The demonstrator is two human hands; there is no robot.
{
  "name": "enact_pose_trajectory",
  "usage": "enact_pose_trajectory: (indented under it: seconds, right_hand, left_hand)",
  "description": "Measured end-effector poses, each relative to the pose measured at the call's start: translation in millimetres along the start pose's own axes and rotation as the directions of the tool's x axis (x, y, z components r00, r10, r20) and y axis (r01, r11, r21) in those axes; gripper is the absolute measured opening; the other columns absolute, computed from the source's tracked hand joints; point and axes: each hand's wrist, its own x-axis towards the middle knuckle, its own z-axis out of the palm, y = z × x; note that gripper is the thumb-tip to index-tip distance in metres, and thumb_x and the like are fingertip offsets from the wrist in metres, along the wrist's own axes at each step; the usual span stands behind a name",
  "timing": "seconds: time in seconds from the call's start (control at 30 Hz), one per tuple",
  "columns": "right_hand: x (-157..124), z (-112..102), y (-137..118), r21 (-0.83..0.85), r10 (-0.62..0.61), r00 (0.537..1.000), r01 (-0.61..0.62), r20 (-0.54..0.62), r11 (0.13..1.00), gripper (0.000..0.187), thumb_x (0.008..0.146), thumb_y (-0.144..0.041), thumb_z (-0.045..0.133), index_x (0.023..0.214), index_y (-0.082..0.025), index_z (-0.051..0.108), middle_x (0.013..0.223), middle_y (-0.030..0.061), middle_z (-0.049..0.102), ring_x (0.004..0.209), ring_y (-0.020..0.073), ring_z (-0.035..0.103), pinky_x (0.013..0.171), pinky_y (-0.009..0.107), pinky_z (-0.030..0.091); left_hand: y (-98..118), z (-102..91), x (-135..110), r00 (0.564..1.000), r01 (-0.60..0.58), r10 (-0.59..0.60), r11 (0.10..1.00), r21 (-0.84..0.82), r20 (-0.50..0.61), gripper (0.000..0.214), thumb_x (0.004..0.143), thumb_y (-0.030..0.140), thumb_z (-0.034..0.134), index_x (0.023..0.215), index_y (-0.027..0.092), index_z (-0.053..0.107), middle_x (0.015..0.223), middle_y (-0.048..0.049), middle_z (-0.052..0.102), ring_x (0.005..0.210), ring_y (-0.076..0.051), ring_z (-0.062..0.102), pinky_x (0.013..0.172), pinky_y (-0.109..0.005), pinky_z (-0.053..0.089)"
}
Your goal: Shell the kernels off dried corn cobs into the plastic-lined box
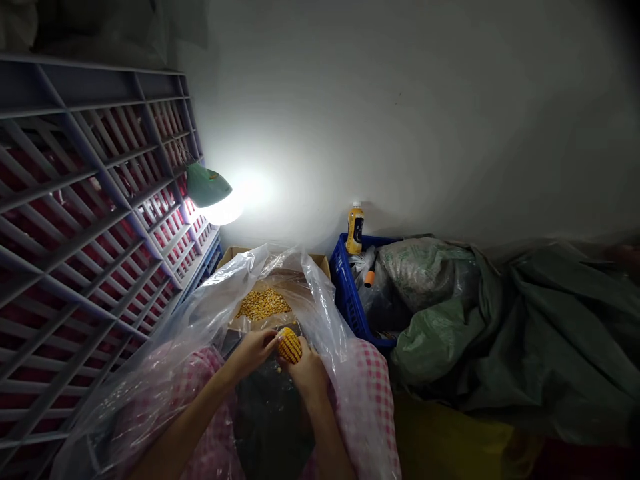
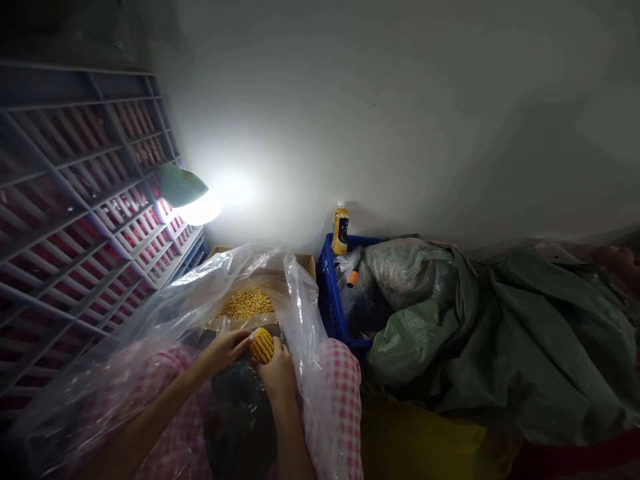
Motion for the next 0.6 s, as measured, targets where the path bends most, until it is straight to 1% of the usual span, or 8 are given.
enact_pose_trajectory:
  seconds: [0.1, 0.2, 0.27, 0.37, 0.53, 0.6]
  right_hand:
    - [-1.2, 2.2, -0.1, -0.082, 0.02, 1.0, -0.02, 0.003, 0.996, 0.05, 0.071, -0.037, 0.067, 0.117, -0.018, 0.056, 0.105, 0.0098, 0.066, 0.096, 0.026, 0.064, 0.072, 0.028, 0.045]
    - [-3.9, 3.8, -0.7, -0.14, 0.016, 1.0, -0.016, -0.002, 0.99, 0.051, 0.071, -0.037, 0.067, 0.118, -0.018, 0.057, 0.105, 0.0103, 0.066, 0.096, 0.0271, 0.064, 0.074, 0.029, 0.045]
    - [-5.6, 4.4, -1.3, -0.181, 0.003, 1.0, -0.003, -0.003, 0.984, 0.049, 0.071, -0.038, 0.067, 0.115, -0.018, 0.059, 0.101, 0.0098, 0.067, 0.094, 0.0282, 0.064, 0.074, 0.031, 0.046]
    - [-6.3, 5.7, -1.3, -0.216, -0.01, 1.0, 0.007, -0.012, 0.976, 0.048, 0.07, -0.039, 0.067, 0.113, -0.019, 0.06, 0.098, 0.0095, 0.067, 0.092, 0.0289, 0.064, 0.074, 0.032, 0.046]
    - [-4.2, 9.4, 2.4, -0.216, -0.014, 1.0, 0.011, -0.011, 0.976, 0.052, 0.07, -0.039, 0.067, 0.117, -0.019, 0.058, 0.101, 0.0101, 0.066, 0.096, 0.0278, 0.063, 0.076, 0.031, 0.046]
    - [-4.4, 10.7, 3.8, -0.217, -0.02, 1.0, 0.017, -0.013, 0.976, 0.05, 0.071, -0.038, 0.066, 0.117, -0.02, 0.058, 0.1, 0.0096, 0.066, 0.095, 0.0275, 0.063, 0.075, 0.031, 0.046]
  left_hand:
    - [1.7, -1.1, -1.3, 0.998, 0.022, -0.029, 0.993, 0.117, 0.061, 0.038, 0.086, 0.04, 0.036, 0.078, 0.016, 0.064, 0.076, -0.0066, 0.069, 0.067, -0.017, 0.06, 0.06, -0.023, 0.039]
    - [0.9, 1.4, -1.0, 0.995, 0.031, -0.044, 0.989, 0.147, 0.087, 0.039, 0.087, 0.038, 0.033, 0.077, 0.016, 0.064, 0.077, -0.0073, 0.069, 0.068, -0.017, 0.06, 0.061, -0.023, 0.038]
    - [-0.9, 3.6, -0.7, 0.993, 0.05, -0.064, 0.989, 0.14, 0.098, 0.041, 0.087, 0.038, 0.032, 0.076, 0.016, 0.064, 0.076, -0.0076, 0.069, 0.068, -0.017, 0.06, 0.061, -0.024, 0.038]
    - [-7.4, 7.3, 0.5, 0.991, 0.071, -0.08, 0.994, 0.085, 0.107, 0.042, 0.086, 0.04, 0.032, 0.077, 0.015, 0.065, 0.076, -0.0077, 0.068, 0.068, -0.018, 0.06, 0.062, -0.025, 0.038]
    - [-23.4, 12.7, 5.5, 0.983, 0.092, -0.091, 0.996, 0.004, 0.158, 0.049, 0.086, 0.047, 0.029, 0.071, 0.015, 0.062, 0.062, -0.0029, 0.058, 0.057, -0.014, 0.049, 0.054, -0.024, 0.035]
    - [-26.9, 15.0, 6.1, 0.986, 0.074, -0.078, 0.997, 0.032, 0.146, 0.049, 0.086, 0.047, 0.029, 0.066, 0.015, 0.06, 0.059, -0.0021, 0.055, 0.054, -0.013, 0.046, 0.052, -0.025, 0.033]
